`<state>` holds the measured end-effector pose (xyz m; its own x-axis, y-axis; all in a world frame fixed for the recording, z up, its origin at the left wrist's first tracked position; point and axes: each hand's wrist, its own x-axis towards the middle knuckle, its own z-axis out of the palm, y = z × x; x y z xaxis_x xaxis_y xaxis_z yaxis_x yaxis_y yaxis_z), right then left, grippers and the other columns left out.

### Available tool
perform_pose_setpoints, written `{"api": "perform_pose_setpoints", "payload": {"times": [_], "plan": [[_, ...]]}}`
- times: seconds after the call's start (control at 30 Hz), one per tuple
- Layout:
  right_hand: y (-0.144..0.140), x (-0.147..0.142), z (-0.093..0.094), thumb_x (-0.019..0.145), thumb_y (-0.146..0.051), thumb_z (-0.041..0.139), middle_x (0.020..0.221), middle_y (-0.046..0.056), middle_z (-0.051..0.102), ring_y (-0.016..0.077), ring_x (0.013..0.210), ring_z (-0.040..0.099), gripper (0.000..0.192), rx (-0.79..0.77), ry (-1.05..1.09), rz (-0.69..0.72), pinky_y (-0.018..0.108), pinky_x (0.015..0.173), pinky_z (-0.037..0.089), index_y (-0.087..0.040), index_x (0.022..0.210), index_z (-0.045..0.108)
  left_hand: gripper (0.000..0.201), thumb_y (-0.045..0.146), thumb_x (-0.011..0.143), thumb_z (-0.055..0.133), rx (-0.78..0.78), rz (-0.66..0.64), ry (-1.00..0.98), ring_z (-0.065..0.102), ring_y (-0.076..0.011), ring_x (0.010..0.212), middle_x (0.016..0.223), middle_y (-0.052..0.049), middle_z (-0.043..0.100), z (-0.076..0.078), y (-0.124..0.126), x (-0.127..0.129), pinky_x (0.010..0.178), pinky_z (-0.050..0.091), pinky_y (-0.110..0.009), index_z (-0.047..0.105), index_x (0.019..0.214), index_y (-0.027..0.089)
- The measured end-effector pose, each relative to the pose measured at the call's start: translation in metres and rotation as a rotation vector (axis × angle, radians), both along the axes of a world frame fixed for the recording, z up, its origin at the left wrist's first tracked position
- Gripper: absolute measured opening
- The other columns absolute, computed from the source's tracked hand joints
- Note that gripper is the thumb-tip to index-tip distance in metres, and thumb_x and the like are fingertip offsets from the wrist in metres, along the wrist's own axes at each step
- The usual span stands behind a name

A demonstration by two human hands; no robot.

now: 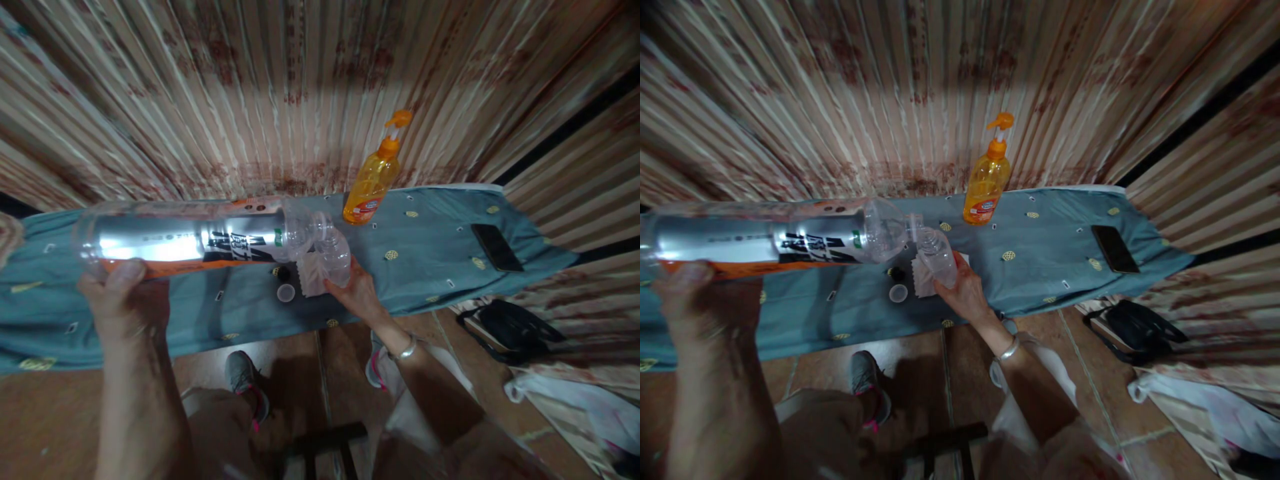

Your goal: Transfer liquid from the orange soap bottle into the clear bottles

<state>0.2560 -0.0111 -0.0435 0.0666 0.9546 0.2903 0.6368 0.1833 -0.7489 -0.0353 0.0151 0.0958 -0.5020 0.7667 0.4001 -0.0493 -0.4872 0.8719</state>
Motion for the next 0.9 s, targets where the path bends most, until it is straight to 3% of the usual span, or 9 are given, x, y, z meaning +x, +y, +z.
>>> {"api": "perform_pose_setpoints", "payload": {"times": [0.23,0.43,0.73,0.9], "plan": [[0.0022,-0.0062,0.0010,0.077,-0.036,0.074,0.113,0.013,0.079,0.0303,0.103,0.077,0.057,-0.016,0.021,-0.012,0.043,0.090,0.063,-0.018,0.130,0.060,0.085,0.030,0.041,0.067,0.049,-0.023,-0.014,0.070,-0.0299,0.093,0.078,0.002,0.064,0.0043,-0.0024,0.0035,0.093,0.062,-0.054,0.064,0.125,0.037],[0.0035,-0.0079,-0.0003,0.077,-0.036,0.075,0.115,0.013,0.079,0.0306,0.104,0.077,0.059,-0.011,0.056,0.002,0.044,0.091,0.063,-0.018,0.131,0.060,0.082,0.026,0.039,0.063,0.069,-0.029,-0.065,0.070,-0.0293,0.091,0.075,0.003,0.062,-0.0013,-0.0003,-0.0017,0.092,0.062,-0.053,0.065,0.120,0.038],[0.0032,-0.0074,-0.0045,0.078,-0.037,0.076,0.119,0.016,0.078,0.0317,0.108,0.076,0.065,-0.007,0.022,0.000,0.045,0.092,0.062,-0.014,0.136,0.059,0.076,0.029,0.039,0.064,0.054,-0.002,-0.037,0.069,-0.0265,0.087,0.080,0.002,0.065,-0.0002,0.0007,-0.0019,0.083,0.063,-0.046,0.065,0.116,0.035],[0.0032,-0.0065,-0.0045,0.077,-0.038,0.076,0.119,0.014,0.078,0.0303,0.108,0.076,0.062,0.026,0.042,-0.005,0.044,0.093,0.062,-0.017,0.133,0.060,0.080,0.036,0.038,0.068,0.082,-0.022,0.035,0.068,-0.0273,0.086,0.077,0.002,0.060,0.0030,0.0040,-0.0020,0.084,0.063,-0.050,0.065,0.118,0.034]]}}
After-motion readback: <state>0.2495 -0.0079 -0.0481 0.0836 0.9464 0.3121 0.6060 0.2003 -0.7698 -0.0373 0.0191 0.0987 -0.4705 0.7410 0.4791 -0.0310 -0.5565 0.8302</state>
